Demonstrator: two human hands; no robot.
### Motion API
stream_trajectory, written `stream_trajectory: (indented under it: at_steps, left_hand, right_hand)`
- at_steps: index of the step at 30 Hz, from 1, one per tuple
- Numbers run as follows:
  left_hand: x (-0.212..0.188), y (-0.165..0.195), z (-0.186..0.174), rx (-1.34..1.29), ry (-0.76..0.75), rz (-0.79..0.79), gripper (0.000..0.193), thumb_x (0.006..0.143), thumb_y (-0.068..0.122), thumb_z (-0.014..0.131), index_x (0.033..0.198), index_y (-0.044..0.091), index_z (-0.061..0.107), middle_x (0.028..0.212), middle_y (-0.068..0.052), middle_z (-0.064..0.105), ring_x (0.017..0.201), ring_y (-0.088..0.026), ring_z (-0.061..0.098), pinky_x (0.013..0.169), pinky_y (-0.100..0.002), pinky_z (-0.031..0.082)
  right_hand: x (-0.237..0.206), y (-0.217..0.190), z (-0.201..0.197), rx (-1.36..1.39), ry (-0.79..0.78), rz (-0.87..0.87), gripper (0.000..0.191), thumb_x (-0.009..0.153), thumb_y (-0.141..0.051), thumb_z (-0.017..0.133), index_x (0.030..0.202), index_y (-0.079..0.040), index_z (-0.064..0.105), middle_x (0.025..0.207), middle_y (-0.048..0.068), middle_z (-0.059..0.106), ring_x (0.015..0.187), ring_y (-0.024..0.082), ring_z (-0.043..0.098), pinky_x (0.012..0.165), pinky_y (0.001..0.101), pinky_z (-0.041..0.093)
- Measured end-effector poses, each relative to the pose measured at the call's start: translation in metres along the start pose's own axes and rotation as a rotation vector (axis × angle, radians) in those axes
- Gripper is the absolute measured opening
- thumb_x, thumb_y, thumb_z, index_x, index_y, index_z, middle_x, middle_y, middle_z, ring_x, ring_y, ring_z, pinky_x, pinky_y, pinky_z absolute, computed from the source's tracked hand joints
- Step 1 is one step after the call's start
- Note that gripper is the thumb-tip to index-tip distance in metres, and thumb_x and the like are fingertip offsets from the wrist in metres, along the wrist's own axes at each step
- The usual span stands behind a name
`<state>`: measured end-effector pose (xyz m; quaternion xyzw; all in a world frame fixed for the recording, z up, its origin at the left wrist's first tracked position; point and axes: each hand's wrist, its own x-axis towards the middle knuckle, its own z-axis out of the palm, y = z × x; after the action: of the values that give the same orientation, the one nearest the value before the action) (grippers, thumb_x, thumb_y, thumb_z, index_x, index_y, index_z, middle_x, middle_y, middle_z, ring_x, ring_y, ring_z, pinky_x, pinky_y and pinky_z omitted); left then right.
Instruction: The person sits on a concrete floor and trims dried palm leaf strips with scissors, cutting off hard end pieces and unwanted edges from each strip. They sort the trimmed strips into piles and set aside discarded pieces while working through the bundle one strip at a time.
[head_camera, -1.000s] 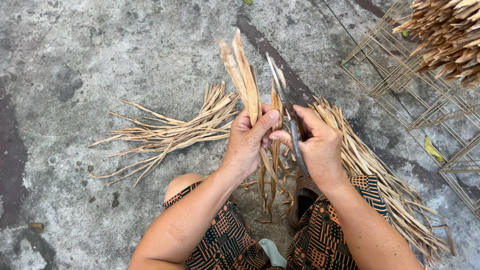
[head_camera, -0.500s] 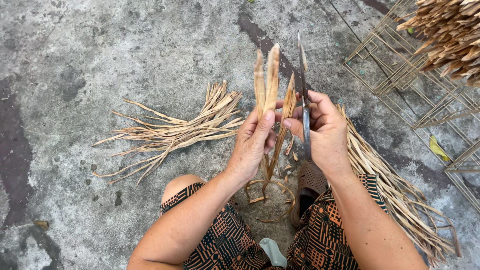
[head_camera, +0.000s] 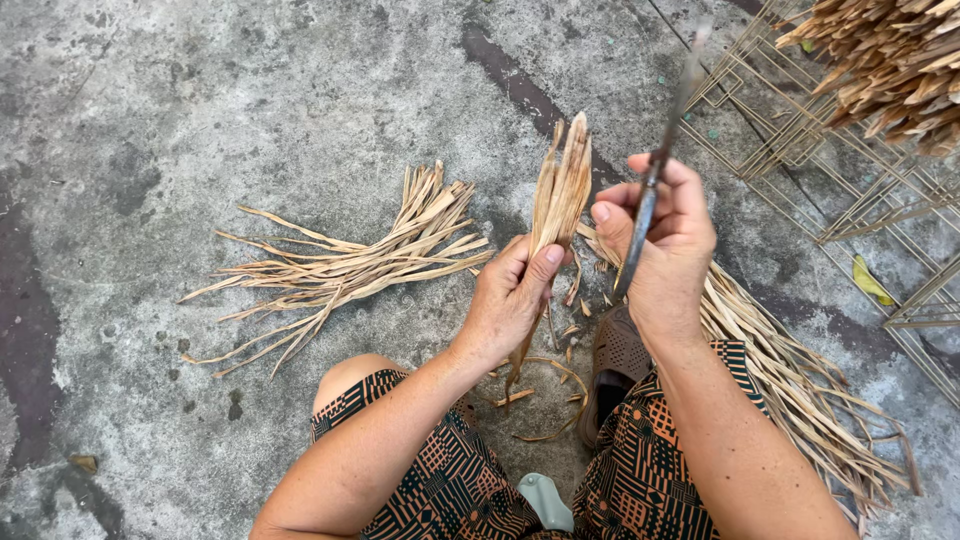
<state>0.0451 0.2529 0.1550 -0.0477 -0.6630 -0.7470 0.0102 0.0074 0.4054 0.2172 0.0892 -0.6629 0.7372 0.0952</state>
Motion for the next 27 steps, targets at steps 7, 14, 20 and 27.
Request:
stream_trajectory:
  at_steps: [7, 14, 20, 27]
  left_hand:
    - [-0.011, 0.015, 0.008, 0.307, -0.001, 0.148, 0.039, 0.106, 0.028, 0.058, 0.14, 0.009, 0.061, 0.096, -0.004, 0.055, 0.085, -0.013, 0.057, 0.075, -0.027, 0.051]
    - [-0.011, 0.019, 0.009, 0.368, -0.084, 0.147, 0.053, 0.103, 0.031, 0.06, 0.15, 0.008, 0.051, 0.099, -0.005, 0.052, 0.087, -0.014, 0.057, 0.076, -0.03, 0.052]
    - [-0.004, 0.003, 0.003, 0.149, -0.153, -0.118, 0.041, 0.106, 0.04, 0.053, 0.127, 0.007, 0.067, 0.095, -0.001, 0.052, 0.083, -0.012, 0.055, 0.073, -0.029, 0.05]
    - [0.014, -0.009, -0.009, 0.24, 0.046, 0.104, 0.038, 0.108, 0.04, 0.051, 0.116, 0.011, 0.074, 0.105, -0.006, 0.06, 0.089, -0.017, 0.057, 0.08, -0.034, 0.049]
  right_hand:
    - [-0.003, -0.004, -0.003, 0.011, 0.006, -0.109, 0.053, 0.095, 0.004, 0.08, 0.137, -0.008, 0.051, 0.114, 0.004, 0.066, 0.099, 0.01, 0.063, 0.088, 0.0233, 0.056]
    - [0.006, -0.002, -0.011, -0.015, 0.02, -0.103, 0.049, 0.096, 0.011, 0.075, 0.135, -0.007, 0.053, 0.11, 0.002, 0.064, 0.101, 0.009, 0.063, 0.09, 0.0225, 0.056]
    - [0.007, -0.001, -0.013, 0.07, 0.023, -0.042, 0.047, 0.094, 0.014, 0.072, 0.132, -0.007, 0.055, 0.106, 0.003, 0.066, 0.097, 0.008, 0.064, 0.088, 0.0224, 0.056]
    - [0.011, 0.003, -0.016, 0.144, -0.022, -0.039, 0.046, 0.097, 0.016, 0.073, 0.133, -0.006, 0.056, 0.1, 0.003, 0.066, 0.086, 0.01, 0.065, 0.082, 0.025, 0.058]
